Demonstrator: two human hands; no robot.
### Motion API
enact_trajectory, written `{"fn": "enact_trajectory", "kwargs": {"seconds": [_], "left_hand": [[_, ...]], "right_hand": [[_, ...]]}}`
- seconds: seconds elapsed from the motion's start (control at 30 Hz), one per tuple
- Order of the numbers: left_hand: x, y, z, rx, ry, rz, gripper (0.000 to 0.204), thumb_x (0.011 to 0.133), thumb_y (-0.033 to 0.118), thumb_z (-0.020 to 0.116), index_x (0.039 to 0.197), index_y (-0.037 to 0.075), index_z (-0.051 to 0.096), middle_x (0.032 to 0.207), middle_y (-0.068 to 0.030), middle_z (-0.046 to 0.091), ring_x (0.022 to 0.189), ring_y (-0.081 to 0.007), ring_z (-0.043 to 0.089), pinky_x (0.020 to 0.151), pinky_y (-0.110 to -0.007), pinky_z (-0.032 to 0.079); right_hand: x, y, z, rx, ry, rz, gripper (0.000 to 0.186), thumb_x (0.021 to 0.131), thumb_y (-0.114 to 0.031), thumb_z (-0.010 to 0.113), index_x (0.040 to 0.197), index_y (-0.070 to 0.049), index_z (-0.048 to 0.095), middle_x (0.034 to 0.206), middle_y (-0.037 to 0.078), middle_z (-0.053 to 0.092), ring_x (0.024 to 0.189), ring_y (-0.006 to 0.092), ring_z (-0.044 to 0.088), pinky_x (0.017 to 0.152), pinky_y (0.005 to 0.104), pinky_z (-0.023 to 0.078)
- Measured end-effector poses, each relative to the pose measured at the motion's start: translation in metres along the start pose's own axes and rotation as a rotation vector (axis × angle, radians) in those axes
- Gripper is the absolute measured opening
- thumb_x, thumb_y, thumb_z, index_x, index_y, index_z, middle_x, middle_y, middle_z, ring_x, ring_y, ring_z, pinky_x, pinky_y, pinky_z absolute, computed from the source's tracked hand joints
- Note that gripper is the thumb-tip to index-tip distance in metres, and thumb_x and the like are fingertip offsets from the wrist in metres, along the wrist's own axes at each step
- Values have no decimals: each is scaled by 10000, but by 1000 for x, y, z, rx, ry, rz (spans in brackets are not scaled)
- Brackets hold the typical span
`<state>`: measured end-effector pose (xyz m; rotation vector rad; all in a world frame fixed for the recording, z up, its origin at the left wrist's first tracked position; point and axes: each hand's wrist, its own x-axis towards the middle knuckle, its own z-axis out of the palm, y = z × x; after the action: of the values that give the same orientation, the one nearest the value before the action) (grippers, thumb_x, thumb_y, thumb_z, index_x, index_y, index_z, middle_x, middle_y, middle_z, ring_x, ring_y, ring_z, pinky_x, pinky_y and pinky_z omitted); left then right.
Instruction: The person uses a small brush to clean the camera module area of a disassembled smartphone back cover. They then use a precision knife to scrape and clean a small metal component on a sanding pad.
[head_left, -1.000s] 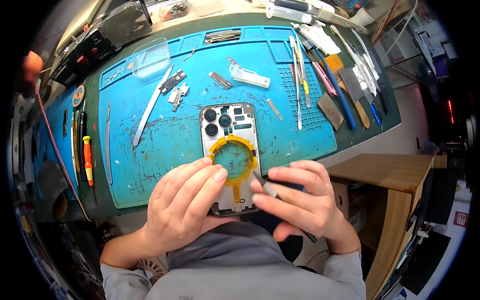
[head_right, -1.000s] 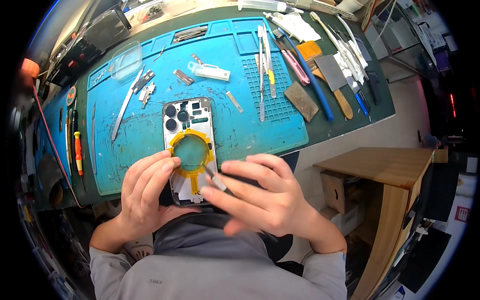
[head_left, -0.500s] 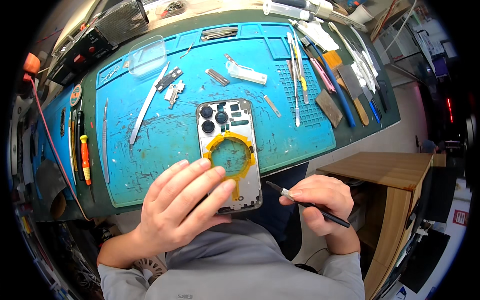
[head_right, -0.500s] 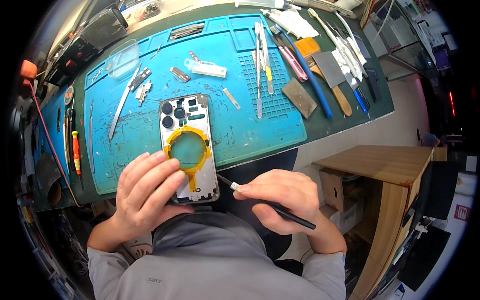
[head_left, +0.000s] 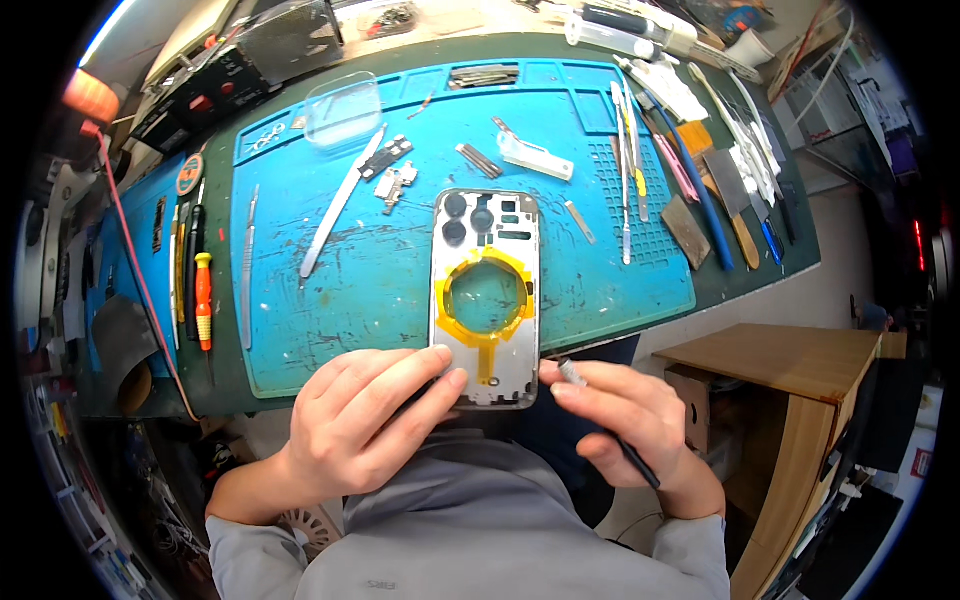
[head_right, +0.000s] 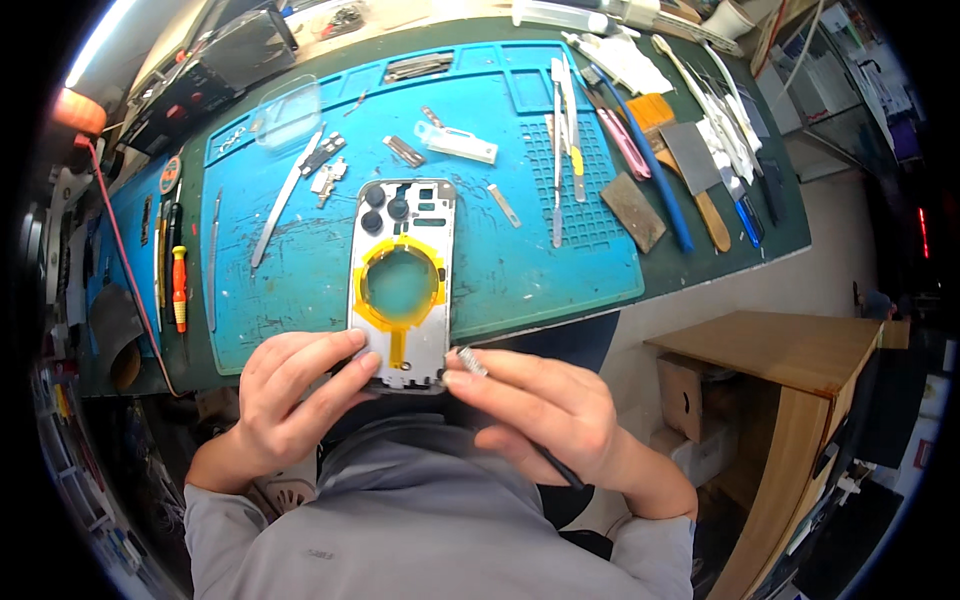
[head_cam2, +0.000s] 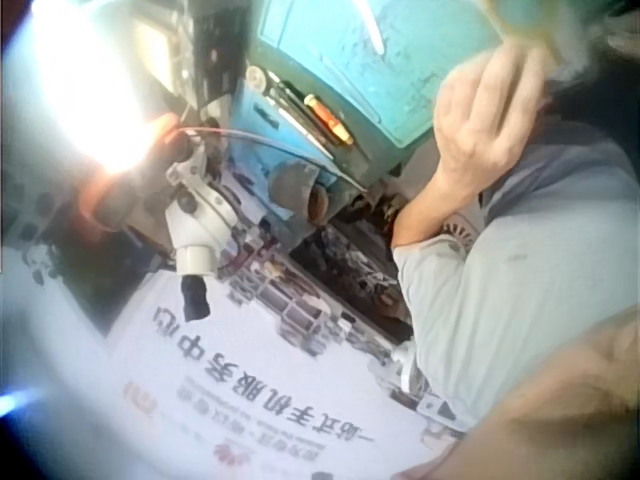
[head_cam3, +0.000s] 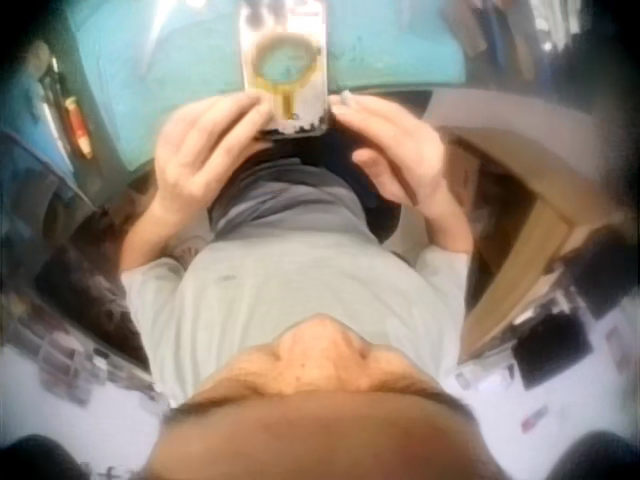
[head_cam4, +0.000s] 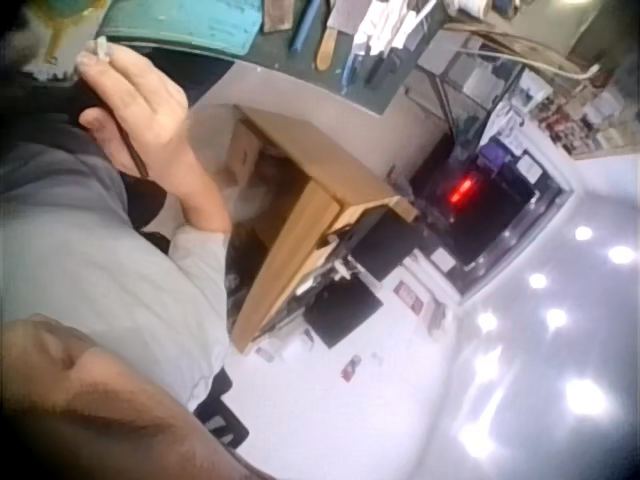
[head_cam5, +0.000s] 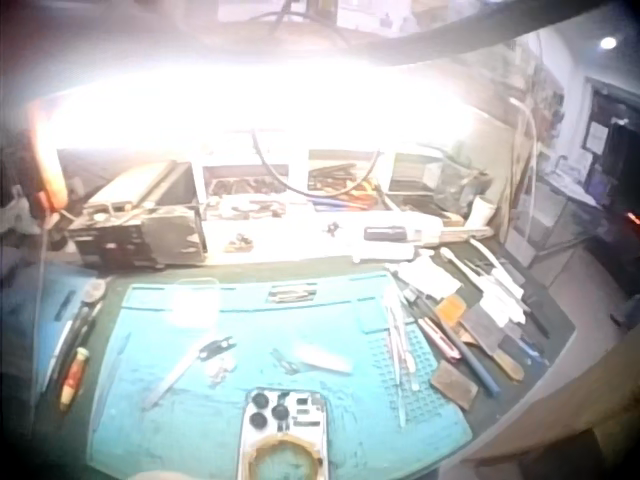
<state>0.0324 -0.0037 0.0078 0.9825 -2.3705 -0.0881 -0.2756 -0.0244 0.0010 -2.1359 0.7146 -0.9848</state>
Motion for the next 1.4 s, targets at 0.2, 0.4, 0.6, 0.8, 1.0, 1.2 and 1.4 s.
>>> {"fn": "enact_trajectory", "kwargs": {"seconds": [0.2,0.4,0.6,0.8,1.0,1.2,1.4], "left_hand": [[-10,-23,-26,68,11,-59,289,825,28,755,1102,-41,797,1222,-153,789,1085,-286,778,883,-384,626],[-27,-18,-28,118,116,-329,767,854,390,891,1421,-56,630,1315,-177,730,1150,-351,701,971,-456,551],[-11,21,16,98,137,-527,1346,644,602,986,1655,-43,375,1446,-184,626,1273,-363,608,1098,-509,430],[-6,12,2,-11,144,-572,1162,745,333,989,1665,-29,380,1496,-169,621,1276,-352,568,1111,-494,432],[-17,15,7,-51,155,-615,1132,751,254,977,1661,-49,376,1495,-183,630,1290,-360,561,1116,-479,435],[-12,18,5,-57,161,-641,1083,698,188,965,1623,-44,453,1465,-182,606,1248,-350,579,1019,-470,479],[-13,17,6,-52,127,-644,1150,714,188,962,1658,-76,361,1476,-181,650,1262,-356,564,1110,-482,428]], "right_hand": [[19,-1,23,133,-99,-88,418,992,-149,779,1351,58,723,1319,253,741,1133,368,779,922,411,648],[32,1,20,150,1,-12,371,931,-51,756,1283,61,720,1152,203,814,1012,335,815,851,395,651],[47,7,16,106,-90,-25,346,856,-25,831,1194,26,776,1071,183,822,911,314,817,773,375,652],[71,10,20,131,-207,-91,394,753,32,855,1143,6,801,973,136,811,798,272,787,693,358,631],[75,11,27,71,-211,-142,452,694,93,835,1132,-18,817,948,91,806,726,215,746,618,301,569],[75,13,26,15,-252,-169,438,706,69,856,1132,-29,822,962,71,807,728,195,731,608,293,544],[74,14,27,1,-254,-168,438,711,58,862,1138,-31,822,962,62,803,731,183,728,602,294,538]]}}
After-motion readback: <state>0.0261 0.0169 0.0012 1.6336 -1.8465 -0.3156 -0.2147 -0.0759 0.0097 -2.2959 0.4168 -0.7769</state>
